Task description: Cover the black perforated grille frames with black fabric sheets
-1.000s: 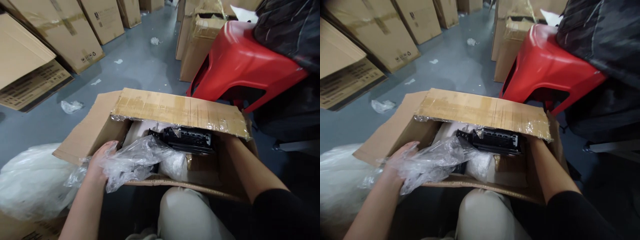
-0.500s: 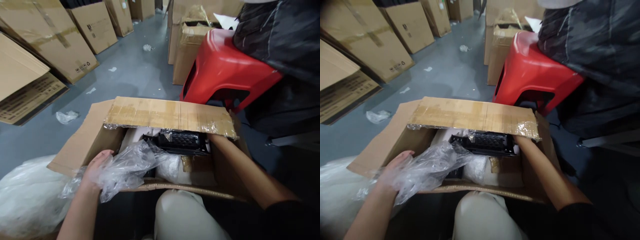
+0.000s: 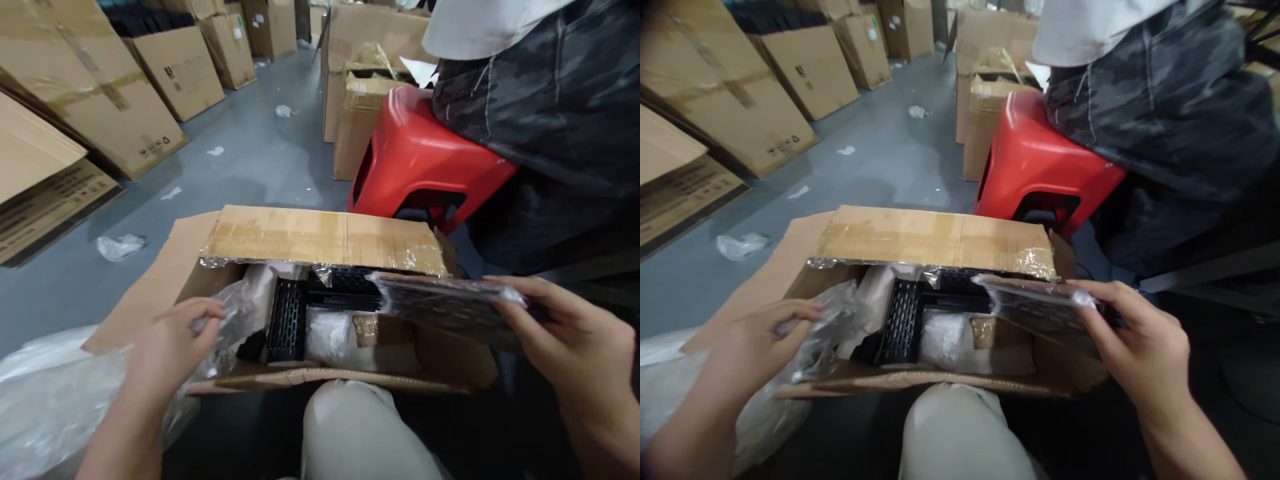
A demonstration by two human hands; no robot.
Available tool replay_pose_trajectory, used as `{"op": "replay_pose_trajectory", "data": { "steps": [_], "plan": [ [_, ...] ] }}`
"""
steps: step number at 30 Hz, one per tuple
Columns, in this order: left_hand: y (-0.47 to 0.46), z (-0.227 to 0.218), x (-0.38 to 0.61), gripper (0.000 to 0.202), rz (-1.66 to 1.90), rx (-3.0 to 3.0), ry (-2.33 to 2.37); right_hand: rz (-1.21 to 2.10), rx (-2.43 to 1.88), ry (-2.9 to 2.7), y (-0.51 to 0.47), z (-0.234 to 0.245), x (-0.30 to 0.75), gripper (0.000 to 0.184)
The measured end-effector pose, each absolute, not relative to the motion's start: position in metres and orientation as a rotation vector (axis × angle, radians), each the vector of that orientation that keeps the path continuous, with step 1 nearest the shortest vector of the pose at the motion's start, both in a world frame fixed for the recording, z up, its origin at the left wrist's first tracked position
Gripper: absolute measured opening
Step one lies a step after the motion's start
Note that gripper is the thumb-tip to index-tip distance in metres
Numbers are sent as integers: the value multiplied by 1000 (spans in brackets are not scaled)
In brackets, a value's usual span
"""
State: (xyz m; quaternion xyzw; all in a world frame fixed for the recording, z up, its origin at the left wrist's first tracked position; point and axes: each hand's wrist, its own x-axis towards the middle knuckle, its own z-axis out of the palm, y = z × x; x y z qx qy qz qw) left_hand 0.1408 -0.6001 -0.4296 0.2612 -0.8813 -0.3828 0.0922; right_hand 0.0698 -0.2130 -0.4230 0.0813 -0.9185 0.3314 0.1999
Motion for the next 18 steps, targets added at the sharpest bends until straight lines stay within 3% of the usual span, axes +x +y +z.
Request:
{"op": "replay_pose_trajectory", "data": {
  "steps": [3, 5, 8, 14, 18],
  "plan": [
    [-563, -416, 138, 30, -1496, 674, -2607, 1456, 59, -2461, -247, -417, 59, 21],
    [-542, -417, 137, 33, -1628, 614, -2537, 1716, 46, -2441, -272, -424, 52, 22],
    [-528, -424, 140, 19, -1460, 581, -2505, 2066, 59, -2397, -305, -443, 50, 22],
    [-538, -433, 154, 29, -1210, 679, -2355, 2876, -94, -2328, -343, -485, 63, 30],
    [-548, -434, 158, 29, -1089, 708, -2447, 3191, -247, -2232, -349, -501, 69, 28]
  ]
}}
